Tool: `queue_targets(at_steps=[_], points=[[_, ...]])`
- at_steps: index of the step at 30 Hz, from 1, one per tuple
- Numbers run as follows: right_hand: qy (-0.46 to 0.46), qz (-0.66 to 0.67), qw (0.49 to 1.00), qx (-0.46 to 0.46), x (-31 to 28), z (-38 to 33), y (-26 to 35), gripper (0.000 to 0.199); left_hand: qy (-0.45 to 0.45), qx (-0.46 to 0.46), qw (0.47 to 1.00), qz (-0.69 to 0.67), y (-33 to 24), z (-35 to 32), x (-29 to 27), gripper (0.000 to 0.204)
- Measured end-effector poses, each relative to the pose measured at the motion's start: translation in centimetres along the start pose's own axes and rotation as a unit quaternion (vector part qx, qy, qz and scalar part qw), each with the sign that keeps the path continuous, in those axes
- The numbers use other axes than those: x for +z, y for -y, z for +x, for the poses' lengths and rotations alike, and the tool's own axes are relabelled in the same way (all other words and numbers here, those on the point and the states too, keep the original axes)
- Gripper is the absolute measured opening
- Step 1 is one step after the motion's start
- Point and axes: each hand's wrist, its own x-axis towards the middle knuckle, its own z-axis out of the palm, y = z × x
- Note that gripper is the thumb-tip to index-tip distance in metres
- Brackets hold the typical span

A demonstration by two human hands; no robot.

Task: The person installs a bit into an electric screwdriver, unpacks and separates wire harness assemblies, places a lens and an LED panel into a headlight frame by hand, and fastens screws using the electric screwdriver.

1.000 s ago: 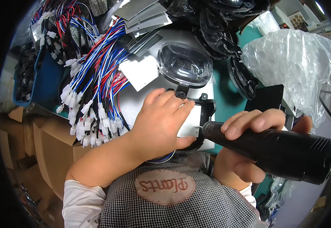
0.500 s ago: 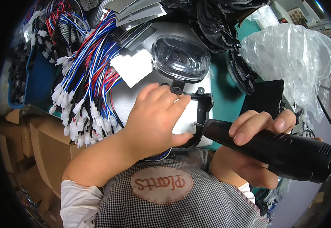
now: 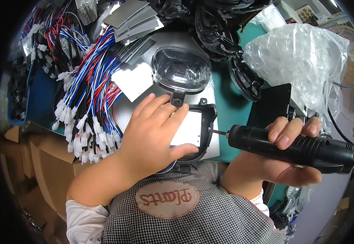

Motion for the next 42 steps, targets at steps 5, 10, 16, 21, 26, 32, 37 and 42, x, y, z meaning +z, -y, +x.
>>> queue_targets(at_steps=[5, 10, 16, 21, 26, 32, 37, 42], points=[[-0.004, 0.013, 1.000, 0.019, 0.2, 0.1, 0.5, 0.075, -0.027, 0.015, 0.999, -0.009, -0.5, 0.1, -0.9, 0.045], [-0.015, 0.076, 0.997, -0.009, 3.0, 0.1, 0.3, 0.069, -0.039, 0.061, 0.993, -0.093, -0.8, 0.7, 0.1, 0.033], [-0.010, 0.081, 0.997, -0.014, 2.1, 0.5, 1.7, 0.065, -0.013, 0.039, 0.983, -0.180, -0.1, 0.4, 0.3, 0.021], [0.014, 0.087, 0.995, -0.041, 2.4, 1.1, 1.7, 0.067, 0.001, -0.018, 0.951, -0.310, -0.4, 0.0, 0.3, 0.019], [-0.005, 0.091, 0.994, -0.051, 2.8, 1.2, 1.9, 0.068, 0.075, -0.238, 0.786, -0.566, -0.5, -0.6, -0.1, 0.020], [-0.016, 0.085, 0.995, -0.044, 3.1, 1.0, 2.0, 0.069, 0.069, -0.266, 0.669, -0.690, -0.7, -0.9, 0.7, 0.016], [-0.014, 0.094, 0.994, -0.049, 3.0, 0.9, 1.8, 0.069, 0.094, -0.304, 0.604, -0.731, -1.1, -0.7, 0.2, 0.014], [-0.002, 0.100, 0.993, -0.062, 2.9, 0.8, 1.6, 0.070, 0.093, -0.288, 0.584, -0.753, -1.6, -1.0, 0.5, 0.016]])
